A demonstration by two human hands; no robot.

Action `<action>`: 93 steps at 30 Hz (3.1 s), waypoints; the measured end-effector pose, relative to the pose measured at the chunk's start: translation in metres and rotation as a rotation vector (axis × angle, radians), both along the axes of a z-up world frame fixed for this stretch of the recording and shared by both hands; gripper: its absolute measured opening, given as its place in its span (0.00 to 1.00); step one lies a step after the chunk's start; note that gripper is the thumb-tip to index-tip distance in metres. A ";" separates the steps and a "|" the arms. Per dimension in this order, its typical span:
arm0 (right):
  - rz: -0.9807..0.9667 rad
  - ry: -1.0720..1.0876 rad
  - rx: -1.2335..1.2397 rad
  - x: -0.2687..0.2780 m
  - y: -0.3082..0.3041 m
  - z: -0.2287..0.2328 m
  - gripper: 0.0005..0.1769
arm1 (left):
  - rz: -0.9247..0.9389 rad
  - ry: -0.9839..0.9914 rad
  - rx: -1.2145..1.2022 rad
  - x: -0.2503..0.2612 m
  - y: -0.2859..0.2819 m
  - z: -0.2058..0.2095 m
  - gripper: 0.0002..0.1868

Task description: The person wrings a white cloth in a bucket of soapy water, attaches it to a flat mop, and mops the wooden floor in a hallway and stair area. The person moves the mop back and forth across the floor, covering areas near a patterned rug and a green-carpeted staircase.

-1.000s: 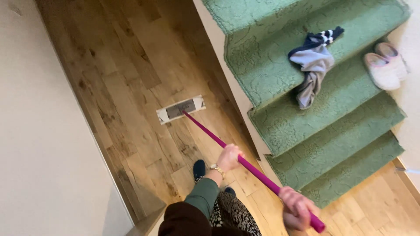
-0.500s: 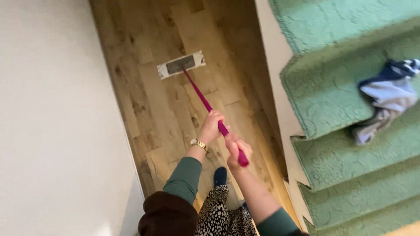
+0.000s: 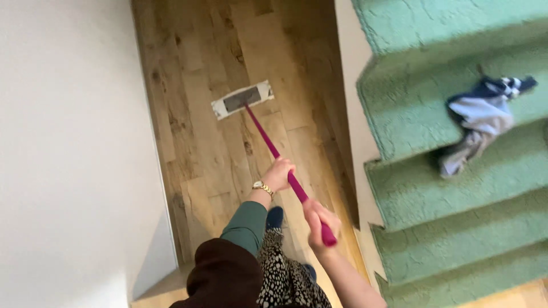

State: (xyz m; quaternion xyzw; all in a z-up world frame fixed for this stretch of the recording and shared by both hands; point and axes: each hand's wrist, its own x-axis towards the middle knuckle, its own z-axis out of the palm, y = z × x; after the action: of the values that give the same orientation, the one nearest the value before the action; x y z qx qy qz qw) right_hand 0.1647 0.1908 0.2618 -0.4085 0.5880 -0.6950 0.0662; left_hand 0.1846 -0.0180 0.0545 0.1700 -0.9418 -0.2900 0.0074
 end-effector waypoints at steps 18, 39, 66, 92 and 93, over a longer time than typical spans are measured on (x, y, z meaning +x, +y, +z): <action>0.040 -0.207 -0.111 -0.005 0.312 0.099 0.20 | -0.297 -0.213 0.185 0.001 0.320 0.109 0.09; -0.117 -0.021 -0.083 0.084 -0.046 -0.068 0.18 | 0.175 0.141 0.000 0.094 -0.015 -0.049 0.15; 0.180 -0.177 0.013 0.089 0.468 0.073 0.22 | -0.275 -0.250 0.163 0.107 0.471 0.131 0.14; 0.204 -0.014 -0.064 0.193 0.133 -0.017 0.23 | 0.114 0.249 -0.029 0.193 0.159 -0.011 0.14; 0.215 -0.019 -0.060 0.198 0.118 -0.025 0.23 | 0.126 0.244 -0.027 0.201 0.141 -0.013 0.14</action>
State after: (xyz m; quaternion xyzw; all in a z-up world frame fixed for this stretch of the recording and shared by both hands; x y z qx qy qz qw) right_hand 0.3626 0.3090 0.2373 -0.4645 0.5190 -0.7050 0.1337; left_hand 0.3858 0.1232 0.0417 0.1921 -0.9251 -0.2950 0.1424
